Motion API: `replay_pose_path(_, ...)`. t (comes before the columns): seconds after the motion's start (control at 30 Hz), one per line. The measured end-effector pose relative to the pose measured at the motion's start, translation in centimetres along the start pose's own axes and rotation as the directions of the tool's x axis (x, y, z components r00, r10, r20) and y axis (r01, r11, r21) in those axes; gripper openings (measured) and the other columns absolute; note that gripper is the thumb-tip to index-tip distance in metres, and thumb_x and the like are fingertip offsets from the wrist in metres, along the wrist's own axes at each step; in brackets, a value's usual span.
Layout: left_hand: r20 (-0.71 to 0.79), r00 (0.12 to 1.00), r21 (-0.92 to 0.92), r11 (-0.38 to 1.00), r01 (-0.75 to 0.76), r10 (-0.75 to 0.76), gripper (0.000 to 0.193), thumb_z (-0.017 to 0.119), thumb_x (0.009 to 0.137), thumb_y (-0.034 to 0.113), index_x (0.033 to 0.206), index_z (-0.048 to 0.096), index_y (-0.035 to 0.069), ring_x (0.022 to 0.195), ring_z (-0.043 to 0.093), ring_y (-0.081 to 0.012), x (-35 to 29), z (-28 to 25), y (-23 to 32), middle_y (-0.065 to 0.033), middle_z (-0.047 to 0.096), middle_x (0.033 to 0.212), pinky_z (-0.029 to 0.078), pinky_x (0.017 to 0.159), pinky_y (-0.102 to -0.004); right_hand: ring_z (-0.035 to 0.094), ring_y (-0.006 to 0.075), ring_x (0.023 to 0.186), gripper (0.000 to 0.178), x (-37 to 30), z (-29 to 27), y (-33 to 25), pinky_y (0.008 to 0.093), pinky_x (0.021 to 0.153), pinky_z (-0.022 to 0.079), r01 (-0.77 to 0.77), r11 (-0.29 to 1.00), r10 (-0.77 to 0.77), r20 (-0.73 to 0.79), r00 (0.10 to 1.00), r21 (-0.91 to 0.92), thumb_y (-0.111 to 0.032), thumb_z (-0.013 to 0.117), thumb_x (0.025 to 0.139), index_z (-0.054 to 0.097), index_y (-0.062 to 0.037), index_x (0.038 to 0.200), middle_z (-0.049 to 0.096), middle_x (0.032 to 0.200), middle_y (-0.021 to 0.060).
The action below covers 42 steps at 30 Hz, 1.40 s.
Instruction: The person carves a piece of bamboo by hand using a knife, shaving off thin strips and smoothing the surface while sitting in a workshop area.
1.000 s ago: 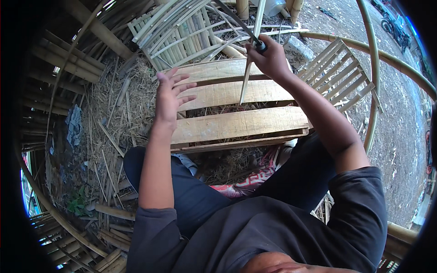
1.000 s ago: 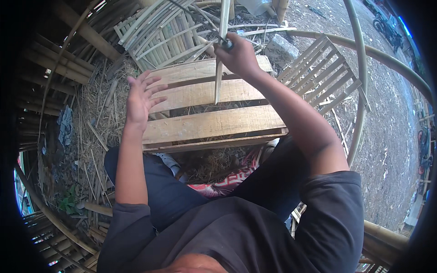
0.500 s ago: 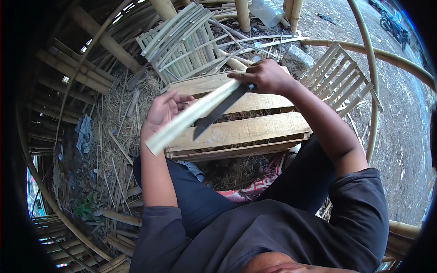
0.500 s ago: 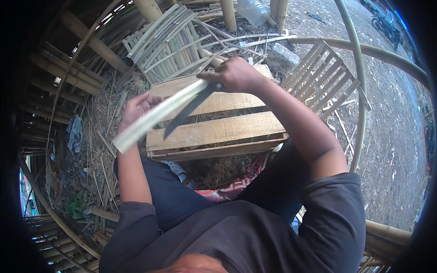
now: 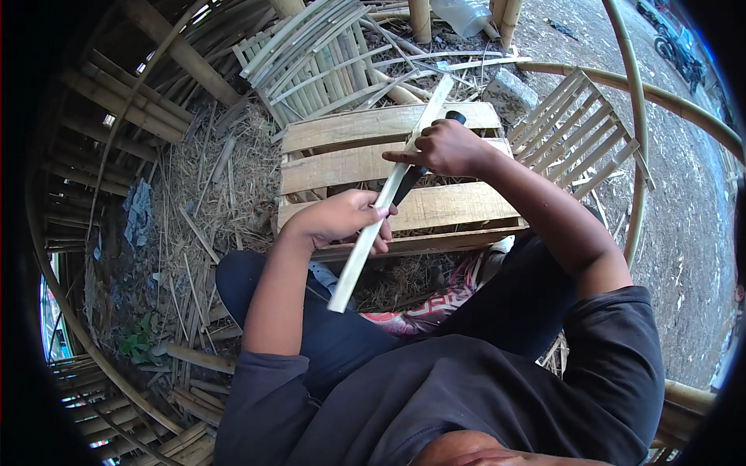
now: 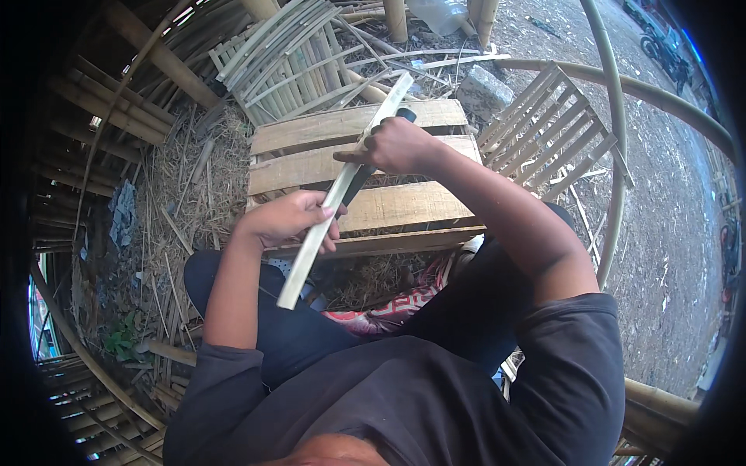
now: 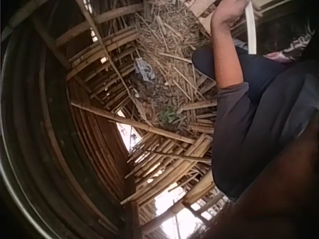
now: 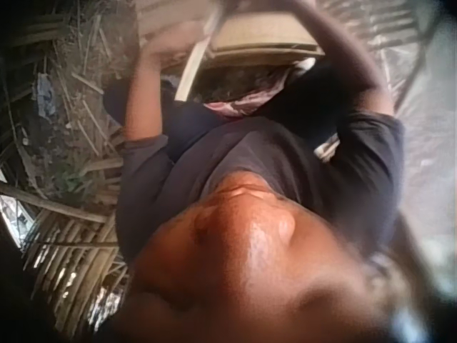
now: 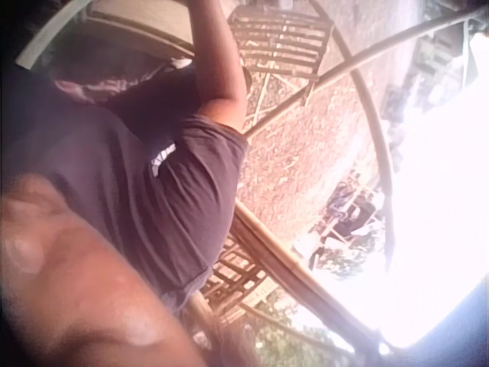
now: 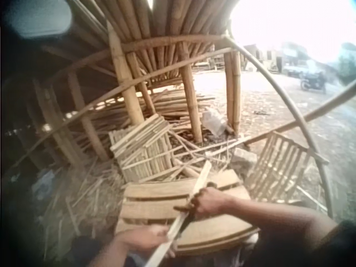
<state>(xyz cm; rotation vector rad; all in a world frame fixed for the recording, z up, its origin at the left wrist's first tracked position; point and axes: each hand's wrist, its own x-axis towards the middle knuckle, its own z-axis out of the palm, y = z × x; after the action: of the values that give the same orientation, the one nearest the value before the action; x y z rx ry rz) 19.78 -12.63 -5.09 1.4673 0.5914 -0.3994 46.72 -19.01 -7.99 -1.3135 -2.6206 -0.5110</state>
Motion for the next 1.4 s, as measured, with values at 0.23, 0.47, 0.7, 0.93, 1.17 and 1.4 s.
replay_pose_path(0.23, -0.200, 0.979, -0.389, 0.914, -0.111, 0.034, 0.038, 0.041, 0.107, 0.027, 0.126, 0.051, -0.005, 0.062, 0.060, -0.0136, -1.7, -2.3, -0.8, -0.0055, 0.057, 0.081, 0.055, 0.053, -0.0271, 0.058, 0.0199, 0.049, 0.043, -2.8, -1.9, 2.6, 0.0359, 0.049, 0.048, -0.389, 0.916, 0.388, 0.028, 0.921, 0.099, -0.022, 0.067, 0.084, 0.067, -0.0315, 0.126, 0.064, 0.060, 0.0025)
replay_pose_path(0.47, -0.444, 0.894, -0.528, 0.789, -0.315, 0.060, 0.040, 0.035, 0.108, 0.026, 0.132, 0.048, -0.003, 0.049, 0.040, -0.0046, -4.2, -4.8, -3.2, 0.0025, 0.041, 0.069, 0.036, 0.039, -0.0185, 0.064, 0.0385, 0.062, 0.039, -4.7, 0.8, 3.3, 0.0482, 0.060, 0.050, -0.785, 0.561, 0.688, 0.380, 0.618, 0.260, -0.040, 0.060, 0.093, 0.069, -0.0026, 0.084, 0.065, 0.065, 0.0174)
replay_pose_path(0.7, -0.573, 0.818, -0.556, 0.710, -0.432, 0.050, 0.035, 0.040, 0.108, 0.029, 0.127, 0.048, 0.001, 0.057, 0.045, -0.0071, -4.6, -4.7, -4.1, -0.0004, 0.047, 0.077, 0.039, 0.045, -0.0194, 0.065, 0.0411, 0.071, 0.023, -4.5, 6.0, -1.1, 0.0495, 0.066, 0.050, -0.680, 0.638, 0.481, 0.502, 0.719, 0.363, -0.024, 0.060, 0.095, 0.060, -0.0008, 0.093, 0.064, 0.073, 0.0217)
replay_pose_path(0.93, -0.563, 0.827, -0.556, 0.733, -0.392, 0.015, 0.030, 0.042, 0.107, 0.027, 0.120, 0.049, 0.001, 0.057, 0.045, -0.0054, -4.6, -4.1, -4.0, -0.0002, 0.047, 0.079, 0.038, 0.042, -0.0177, 0.067, 0.0372, 0.072, 0.033, -3.4, 0.3, 4.1, 0.0486, 0.067, 0.052, -0.864, 0.499, 0.784, 0.392, 0.482, 0.065, -0.030, 0.054, 0.099, 0.064, 0.0008, 0.089, 0.068, 0.078, 0.0196)
replay_pose_path(1.17, -0.278, 0.960, -0.641, 0.749, -0.169, -0.021, 0.030, 0.039, 0.107, 0.023, 0.119, 0.050, -0.002, 0.040, 0.034, -0.0018, -4.2, -2.3, -3.2, 0.0033, 0.040, 0.063, 0.031, 0.030, -0.0172, 0.058, 0.0344, 0.061, 0.056, -1.9, 2.7, 2.2, 0.0488, 0.064, 0.045, -0.835, 0.335, 0.720, 0.453, 0.525, 0.436, -0.043, 0.045, 0.104, 0.061, 0.0044, 0.078, 0.061, 0.067, 0.0221)
replay_pose_path(1.4, -0.211, 0.975, -0.579, 0.813, -0.062, -0.076, 0.033, 0.036, 0.109, 0.028, 0.117, 0.049, -0.001, 0.040, 0.035, -0.0026, -3.0, -0.6, -3.3, 0.0038, 0.038, 0.061, 0.031, 0.032, -0.0171, 0.063, 0.0479, 0.075, 0.061, -0.7, 5.3, -1.0, 0.0512, 0.076, 0.049, -0.798, 0.431, 0.597, 0.530, 0.602, 0.421, -0.043, 0.040, 0.105, 0.061, 0.0056, 0.075, 0.061, 0.068, 0.0282)
